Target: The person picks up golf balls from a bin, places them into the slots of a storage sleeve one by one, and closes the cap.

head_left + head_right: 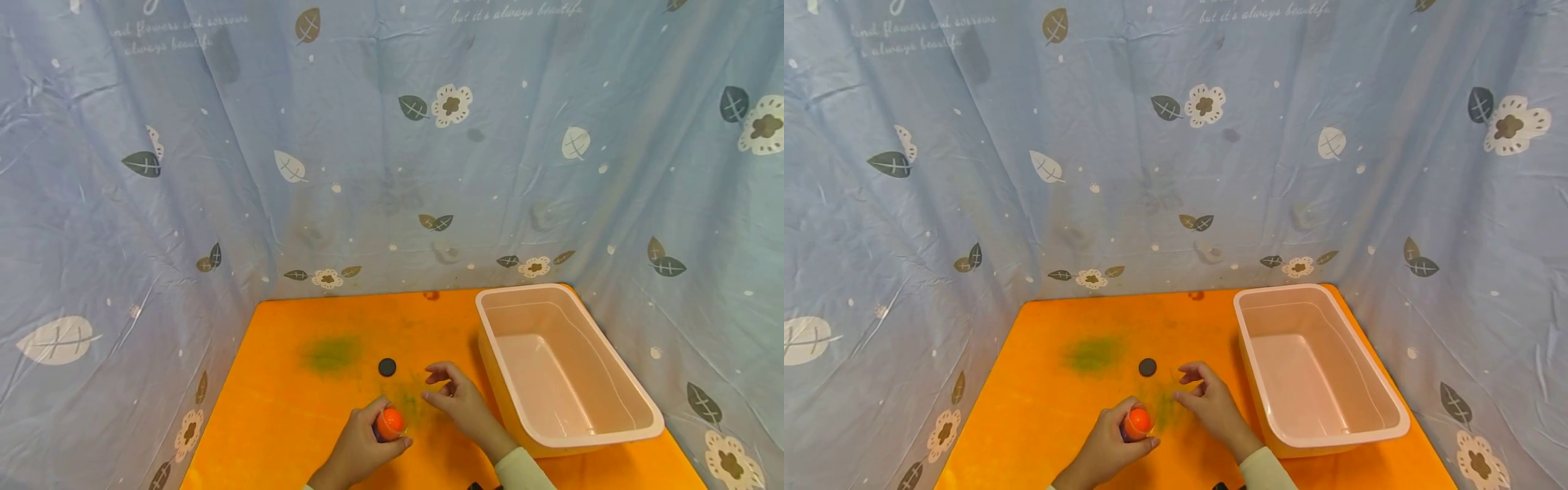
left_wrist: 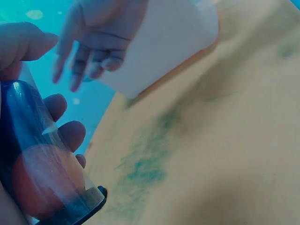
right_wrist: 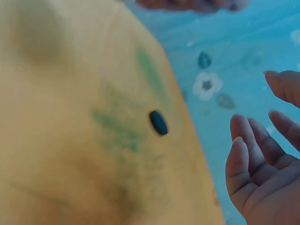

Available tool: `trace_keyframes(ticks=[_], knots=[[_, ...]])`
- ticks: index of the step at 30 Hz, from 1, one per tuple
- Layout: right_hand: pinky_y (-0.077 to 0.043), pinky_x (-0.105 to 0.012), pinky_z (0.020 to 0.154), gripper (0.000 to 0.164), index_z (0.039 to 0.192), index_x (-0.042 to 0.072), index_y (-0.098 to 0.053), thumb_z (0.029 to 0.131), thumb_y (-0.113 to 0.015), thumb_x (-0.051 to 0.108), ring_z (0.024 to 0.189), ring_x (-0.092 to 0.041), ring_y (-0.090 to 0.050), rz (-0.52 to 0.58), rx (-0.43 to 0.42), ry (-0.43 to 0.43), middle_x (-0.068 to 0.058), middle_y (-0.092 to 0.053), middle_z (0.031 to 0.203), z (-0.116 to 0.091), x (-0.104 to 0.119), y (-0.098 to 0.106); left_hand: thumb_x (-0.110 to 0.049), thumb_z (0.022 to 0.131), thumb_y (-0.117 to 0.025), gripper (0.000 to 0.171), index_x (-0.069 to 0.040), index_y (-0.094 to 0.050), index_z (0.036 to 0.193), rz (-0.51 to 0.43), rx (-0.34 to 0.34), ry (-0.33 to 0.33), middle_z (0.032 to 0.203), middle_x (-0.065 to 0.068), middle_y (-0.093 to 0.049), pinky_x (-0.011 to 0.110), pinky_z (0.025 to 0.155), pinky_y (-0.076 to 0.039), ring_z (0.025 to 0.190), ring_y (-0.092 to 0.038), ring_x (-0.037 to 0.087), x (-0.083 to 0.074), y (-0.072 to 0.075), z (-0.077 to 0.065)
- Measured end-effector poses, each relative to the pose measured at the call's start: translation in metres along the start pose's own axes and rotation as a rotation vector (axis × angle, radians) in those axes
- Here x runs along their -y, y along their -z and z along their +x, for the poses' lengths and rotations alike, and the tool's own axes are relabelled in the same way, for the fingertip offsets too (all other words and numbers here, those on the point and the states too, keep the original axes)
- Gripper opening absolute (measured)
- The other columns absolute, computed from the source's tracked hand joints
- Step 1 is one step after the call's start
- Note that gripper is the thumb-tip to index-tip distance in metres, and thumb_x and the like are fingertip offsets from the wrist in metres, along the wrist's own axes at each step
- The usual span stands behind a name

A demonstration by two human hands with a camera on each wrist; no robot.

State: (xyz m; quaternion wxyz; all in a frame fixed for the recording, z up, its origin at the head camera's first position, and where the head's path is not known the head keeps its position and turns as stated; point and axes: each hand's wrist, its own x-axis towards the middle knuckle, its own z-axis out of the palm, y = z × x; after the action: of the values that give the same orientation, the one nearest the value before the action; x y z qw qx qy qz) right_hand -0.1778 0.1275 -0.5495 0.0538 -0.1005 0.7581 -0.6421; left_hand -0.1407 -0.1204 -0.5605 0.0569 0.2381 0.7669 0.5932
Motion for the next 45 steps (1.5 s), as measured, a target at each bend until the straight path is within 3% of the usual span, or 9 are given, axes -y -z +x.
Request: trace_keyframes(ticks=[7, 11, 15, 18, 28, 36, 45], knots=[[-0.052, -0.031, 0.068, 0.051, 0.14, 0.006, -0.061, 0.098, -0.086, 0.019, 0.077, -0.024, -0.055, 0.006, -0.071, -0.107, -0.017, -0.06, 0.123, 0.013, -0.038, -0.005, -0.016, 0.094, -0.088, 0.03, -0.007, -0.066, 0.112, -0.017, 0.001, 0.017, 0.089, -0.004, -0.073, 0.029, 0.066, -0.059, 0.068, -0.068, 0.01, 0.003, 0.003, -0.004], [-0.051, -0.031, 0.066, 0.057, 0.144, 0.002, -0.058, 0.098, -0.087, 0.021, 0.077, -0.024, -0.054, -0.02, -0.07, -0.12, -0.021, -0.059, 0.125, 0.022, -0.055, -0.011, -0.017, 0.094, -0.089, 0.028, -0.011, -0.067, 0.109, -0.013, -0.01, 0.017, 0.086, -0.005, -0.073, 0.028, 0.064, -0.057, 0.064, -0.066, 0.007, 0.004, 0.005, -0.008], [-0.052, -0.032, 0.068, 0.059, 0.146, 0.0, -0.056, 0.099, -0.086, 0.02, 0.08, -0.025, -0.053, -0.05, -0.059, -0.114, -0.02, -0.059, 0.125, 0.034, -0.064, -0.017, -0.017, 0.095, -0.088, 0.027, -0.008, -0.067, 0.109, -0.015, -0.015, 0.007, 0.085, -0.005, -0.073, 0.027, 0.061, -0.056, 0.062, -0.063, 0.006, 0.005, 0.006, -0.01], [-0.054, -0.034, 0.071, 0.058, 0.145, -0.002, -0.055, 0.099, -0.084, 0.016, 0.083, -0.026, -0.054, -0.07, -0.044, -0.095, -0.021, -0.059, 0.123, 0.045, -0.067, -0.023, -0.018, 0.095, -0.088, 0.029, -0.006, -0.067, 0.11, -0.009, -0.013, 0.015, 0.085, -0.005, -0.072, 0.027, 0.061, -0.056, 0.061, -0.063, 0.006, 0.005, 0.007, -0.01], [-0.055, -0.039, 0.079, 0.055, 0.143, -0.004, -0.056, 0.098, -0.085, 0.013, 0.093, -0.029, -0.059, -0.172, 0.029, -0.044, -0.021, -0.059, 0.123, 0.082, -0.066, -0.046, -0.017, 0.095, -0.088, 0.026, -0.016, -0.068, 0.111, -0.001, -0.023, 0.043, 0.087, -0.005, -0.074, 0.028, 0.064, -0.057, 0.067, -0.067, 0.008, 0.005, 0.011, -0.013], [-0.056, -0.048, 0.089, 0.055, 0.14, -0.002, -0.058, 0.097, -0.087, 0.015, 0.114, -0.036, -0.061, -0.259, 0.048, -0.039, -0.018, -0.061, 0.126, 0.105, -0.064, -0.059, -0.016, 0.094, -0.089, 0.028, -0.013, -0.067, 0.111, -0.007, -0.028, 0.052, 0.088, -0.005, -0.074, 0.027, 0.063, -0.056, 0.066, -0.065, 0.008, 0.001, 0.013, -0.015], [-0.054, -0.053, 0.096, 0.053, 0.138, 0.001, -0.061, 0.094, -0.089, 0.012, 0.111, -0.033, -0.061, -0.347, 0.047, -0.037, -0.014, -0.06, 0.124, 0.122, -0.069, -0.064, -0.017, 0.093, -0.089, 0.028, -0.009, -0.068, 0.111, 0.018, -0.038, 0.062, 0.091, -0.005, -0.075, 0.029, 0.066, -0.057, 0.07, -0.068, 0.01, 0.007, 0.013, -0.015]])
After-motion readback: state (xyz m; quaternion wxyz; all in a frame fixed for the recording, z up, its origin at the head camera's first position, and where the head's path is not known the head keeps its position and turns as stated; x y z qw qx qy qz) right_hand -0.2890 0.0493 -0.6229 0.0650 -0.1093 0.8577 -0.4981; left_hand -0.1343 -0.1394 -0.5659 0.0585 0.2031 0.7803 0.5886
